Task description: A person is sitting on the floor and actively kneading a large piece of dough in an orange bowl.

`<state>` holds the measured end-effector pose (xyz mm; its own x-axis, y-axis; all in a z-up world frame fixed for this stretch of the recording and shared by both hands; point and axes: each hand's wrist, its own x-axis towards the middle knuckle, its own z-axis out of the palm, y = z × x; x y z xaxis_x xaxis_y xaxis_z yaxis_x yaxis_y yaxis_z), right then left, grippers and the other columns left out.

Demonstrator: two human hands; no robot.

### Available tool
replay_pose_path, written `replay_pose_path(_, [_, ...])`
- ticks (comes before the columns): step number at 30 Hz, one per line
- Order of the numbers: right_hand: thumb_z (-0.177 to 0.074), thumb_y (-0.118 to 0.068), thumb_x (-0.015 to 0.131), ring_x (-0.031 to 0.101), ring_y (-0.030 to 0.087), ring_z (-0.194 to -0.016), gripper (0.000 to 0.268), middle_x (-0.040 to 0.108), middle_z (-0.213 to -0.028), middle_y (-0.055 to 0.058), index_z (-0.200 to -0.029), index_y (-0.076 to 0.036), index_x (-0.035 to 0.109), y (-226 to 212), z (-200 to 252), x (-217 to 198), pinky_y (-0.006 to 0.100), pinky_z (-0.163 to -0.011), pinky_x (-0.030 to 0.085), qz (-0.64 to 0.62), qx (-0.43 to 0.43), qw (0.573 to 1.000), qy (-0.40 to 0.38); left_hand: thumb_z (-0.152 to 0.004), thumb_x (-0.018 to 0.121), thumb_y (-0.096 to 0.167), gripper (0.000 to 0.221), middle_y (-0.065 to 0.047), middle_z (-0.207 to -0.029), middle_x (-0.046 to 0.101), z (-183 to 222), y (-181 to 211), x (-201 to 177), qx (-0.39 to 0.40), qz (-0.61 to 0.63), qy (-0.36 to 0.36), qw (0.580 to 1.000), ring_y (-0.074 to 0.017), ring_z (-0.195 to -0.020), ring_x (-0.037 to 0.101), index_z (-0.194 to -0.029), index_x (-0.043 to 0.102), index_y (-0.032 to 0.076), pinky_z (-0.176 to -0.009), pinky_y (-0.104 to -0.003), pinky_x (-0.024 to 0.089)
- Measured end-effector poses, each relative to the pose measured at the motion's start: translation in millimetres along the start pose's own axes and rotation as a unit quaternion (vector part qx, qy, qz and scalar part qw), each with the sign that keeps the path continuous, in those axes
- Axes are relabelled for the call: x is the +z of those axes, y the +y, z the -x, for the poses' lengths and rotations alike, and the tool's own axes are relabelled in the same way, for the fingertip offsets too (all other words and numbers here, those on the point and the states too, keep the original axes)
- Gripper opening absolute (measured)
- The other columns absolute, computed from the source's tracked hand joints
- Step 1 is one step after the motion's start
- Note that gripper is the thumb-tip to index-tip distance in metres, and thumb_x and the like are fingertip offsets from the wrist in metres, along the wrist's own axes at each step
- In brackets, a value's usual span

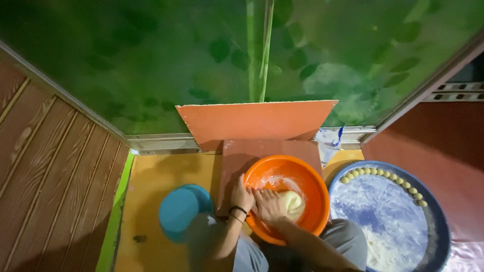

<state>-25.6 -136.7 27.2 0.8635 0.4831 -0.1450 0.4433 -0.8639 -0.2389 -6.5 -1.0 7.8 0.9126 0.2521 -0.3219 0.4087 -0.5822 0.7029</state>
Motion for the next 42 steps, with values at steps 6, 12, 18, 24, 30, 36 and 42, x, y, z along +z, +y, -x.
replay_pose_path(6, [-0.088,-0.036,0.056,0.064,0.027,-0.089,0.035,0.067,-0.107,0.007,-0.114,-0.013,0.060,3,-18,-9,0.040,-0.086,0.048,-0.026,-0.107,0.971,0.212,-0.085,0.057,0.004,0.060,-0.018,-0.139,0.060,-19,-36,34,0.094,-0.004,0.094,0.991,-0.0390,-0.121,0.061,-0.145,0.049,0.008,-0.101,-0.044,0.052])
replay_pose_path(12, [-0.089,-0.029,0.058,0.060,0.025,-0.080,0.018,0.062,-0.091,0.006,-0.100,-0.015,0.063,11,-41,-6,0.038,-0.079,0.046,-0.042,-0.140,0.953,0.267,-0.083,0.060,0.005,0.058,-0.017,-0.132,0.066,-21,-32,36,0.132,0.021,0.135,0.982,-0.0372,-0.116,0.065,-0.141,0.053,0.007,-0.097,-0.041,0.053])
replay_pose_path(18, [-0.095,-0.033,0.055,0.059,0.022,-0.070,0.023,0.061,-0.074,0.005,-0.084,-0.014,0.061,20,-70,10,0.039,-0.088,0.047,-0.064,-0.073,0.933,0.345,-0.093,0.056,0.025,0.047,-0.016,-0.116,0.067,-15,-5,13,0.124,0.041,0.146,0.981,-0.0372,-0.098,0.065,-0.138,0.059,0.012,-0.084,-0.042,0.056])
replay_pose_path(24, [-0.085,-0.030,0.062,0.064,0.029,-0.078,0.018,0.066,-0.081,0.008,-0.087,-0.013,0.062,32,-80,30,0.039,-0.079,0.049,-0.050,0.010,0.943,0.329,-0.098,0.049,0.020,0.068,-0.022,-0.141,0.046,46,-10,21,-0.006,0.106,0.031,0.994,-0.0364,-0.113,0.062,-0.159,0.020,0.011,-0.094,-0.044,0.056])
replay_pose_path(30, [-0.091,-0.056,0.044,0.076,0.037,-0.090,0.045,0.075,-0.083,0.014,-0.096,-0.021,0.073,67,-101,60,0.047,-0.076,0.048,-0.076,0.162,0.970,0.164,-0.099,0.048,0.009,0.061,-0.027,-0.150,0.048,-9,-46,43,0.060,0.077,0.109,0.989,-0.0420,-0.138,0.050,-0.158,0.030,0.005,-0.118,-0.048,0.039])
replay_pose_path(36, [-0.087,-0.055,0.066,0.056,0.046,-0.135,0.075,0.064,-0.135,0.032,-0.139,-0.001,0.063,84,-89,26,0.049,-0.116,0.040,-0.153,0.099,0.976,-0.118,-0.100,0.030,0.004,0.066,-0.028,-0.143,0.054,-28,-10,-7,0.108,-0.017,-0.087,0.990,-0.0436,-0.136,0.053,-0.162,0.025,0.024,-0.119,-0.050,0.041])
replay_pose_path(42, [-0.081,-0.052,0.078,0.074,0.033,-0.108,0.044,0.074,-0.105,0.012,-0.115,-0.030,0.062,75,-33,-7,0.041,-0.090,0.056,-0.129,0.028,0.985,-0.108,-0.102,0.042,0.019,0.064,-0.020,-0.143,0.054,-36,-10,-9,0.114,-0.093,-0.096,0.984,-0.0380,-0.135,0.055,-0.162,0.024,0.028,-0.114,-0.050,0.045])
